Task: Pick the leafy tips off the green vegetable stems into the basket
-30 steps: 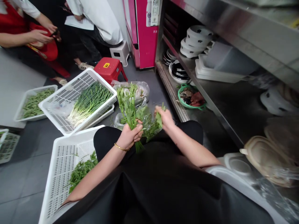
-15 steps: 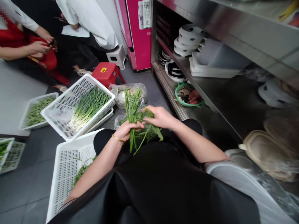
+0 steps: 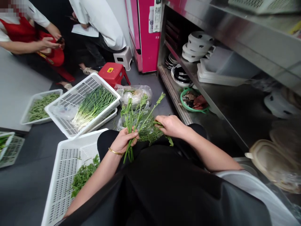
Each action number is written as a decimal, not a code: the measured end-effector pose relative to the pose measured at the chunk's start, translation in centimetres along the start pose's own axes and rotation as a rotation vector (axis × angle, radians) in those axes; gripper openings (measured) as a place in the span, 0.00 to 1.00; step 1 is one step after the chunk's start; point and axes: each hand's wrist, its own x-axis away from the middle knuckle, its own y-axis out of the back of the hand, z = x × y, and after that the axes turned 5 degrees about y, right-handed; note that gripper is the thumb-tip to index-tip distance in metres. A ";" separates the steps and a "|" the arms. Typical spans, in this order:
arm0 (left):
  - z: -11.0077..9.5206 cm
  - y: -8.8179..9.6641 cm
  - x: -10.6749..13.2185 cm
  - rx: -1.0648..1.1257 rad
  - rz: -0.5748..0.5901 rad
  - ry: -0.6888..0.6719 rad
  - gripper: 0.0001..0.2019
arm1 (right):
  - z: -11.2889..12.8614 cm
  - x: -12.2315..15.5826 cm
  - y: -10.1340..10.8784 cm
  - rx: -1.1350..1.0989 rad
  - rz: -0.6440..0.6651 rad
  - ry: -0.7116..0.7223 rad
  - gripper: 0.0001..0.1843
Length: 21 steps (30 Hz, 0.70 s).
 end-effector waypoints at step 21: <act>-0.3 1.7 2.0 -0.206 -0.010 0.029 0.14 | -3.3 1.5 1.4 -0.850 -0.423 -0.153 0.15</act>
